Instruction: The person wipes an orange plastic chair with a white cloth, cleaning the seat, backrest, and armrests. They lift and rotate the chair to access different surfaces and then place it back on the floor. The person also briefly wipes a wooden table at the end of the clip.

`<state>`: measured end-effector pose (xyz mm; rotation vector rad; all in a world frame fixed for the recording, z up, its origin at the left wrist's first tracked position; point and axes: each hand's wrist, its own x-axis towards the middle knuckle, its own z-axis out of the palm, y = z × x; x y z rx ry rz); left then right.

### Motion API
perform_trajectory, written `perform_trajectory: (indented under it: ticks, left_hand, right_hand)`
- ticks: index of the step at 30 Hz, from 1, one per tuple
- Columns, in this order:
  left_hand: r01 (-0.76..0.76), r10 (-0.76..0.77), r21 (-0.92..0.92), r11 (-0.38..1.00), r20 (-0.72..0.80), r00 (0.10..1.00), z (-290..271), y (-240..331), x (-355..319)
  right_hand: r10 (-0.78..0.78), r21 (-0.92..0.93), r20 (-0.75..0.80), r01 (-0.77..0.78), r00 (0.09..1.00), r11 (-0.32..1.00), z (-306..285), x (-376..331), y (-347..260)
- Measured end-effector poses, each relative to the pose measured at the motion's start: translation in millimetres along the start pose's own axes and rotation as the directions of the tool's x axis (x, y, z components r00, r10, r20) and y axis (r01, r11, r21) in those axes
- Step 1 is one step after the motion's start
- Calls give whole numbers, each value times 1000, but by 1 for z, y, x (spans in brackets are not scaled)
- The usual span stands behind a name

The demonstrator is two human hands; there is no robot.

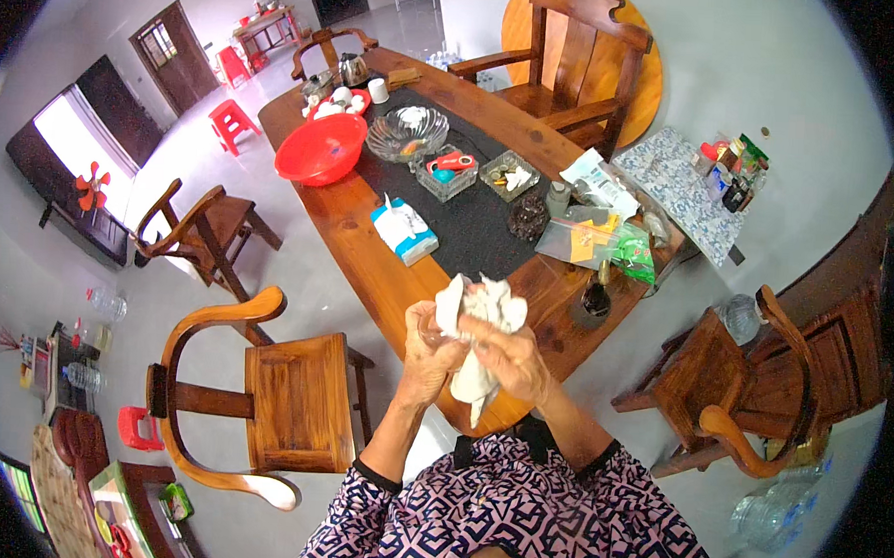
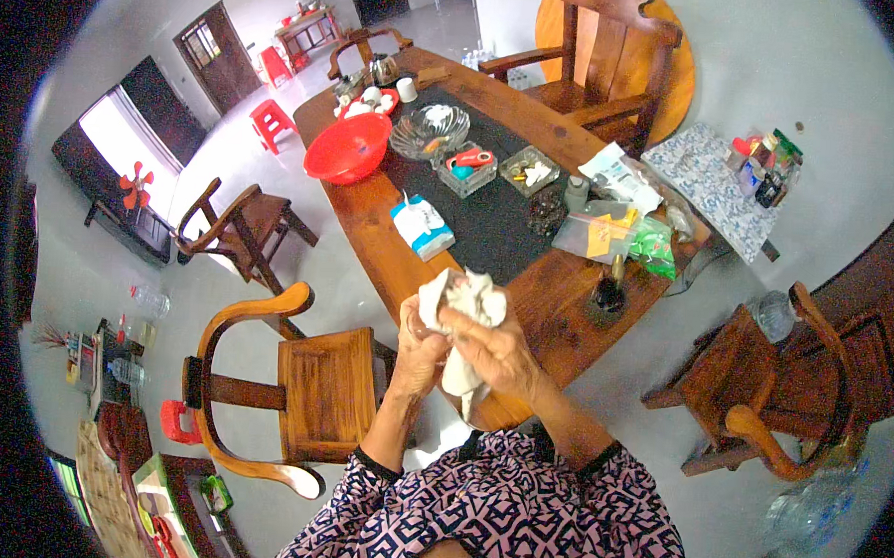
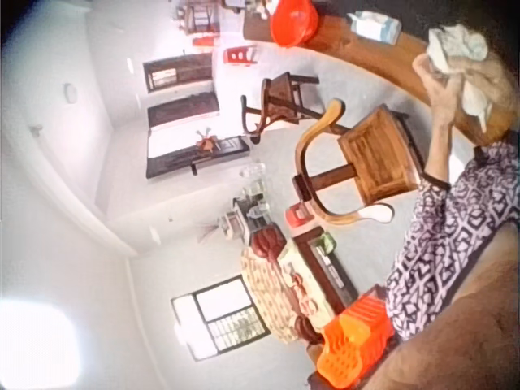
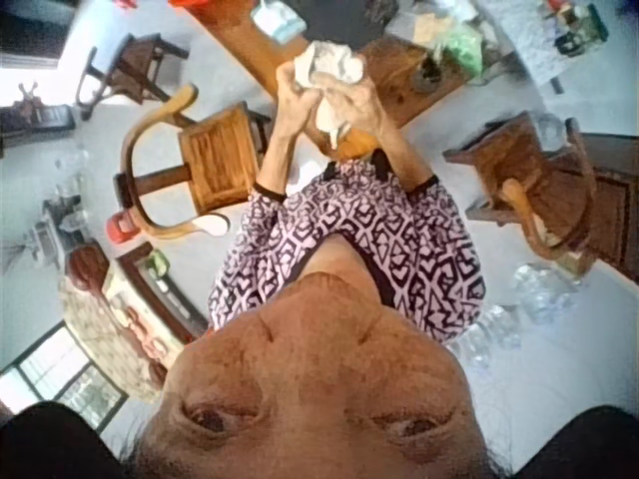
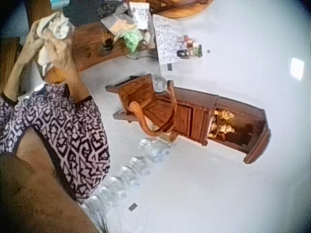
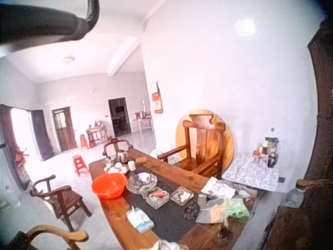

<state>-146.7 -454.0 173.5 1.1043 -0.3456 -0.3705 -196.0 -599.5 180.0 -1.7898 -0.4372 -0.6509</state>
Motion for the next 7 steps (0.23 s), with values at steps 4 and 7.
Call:
perform_trajectory:
  ticks: [4, 7]
  left_hand:
    - [-73, 24, 271, 960, 181, 983, -4, 10, -5]
    - [-77, -18, 407, 910, 224, 974, -5, 9, -4]
  right_hand:
    - [-102, -210, 191, 143, 976, 967, -20, 7, -11]
    - [87, -321, 299, 15, 950, 947, -27, 1, -6]
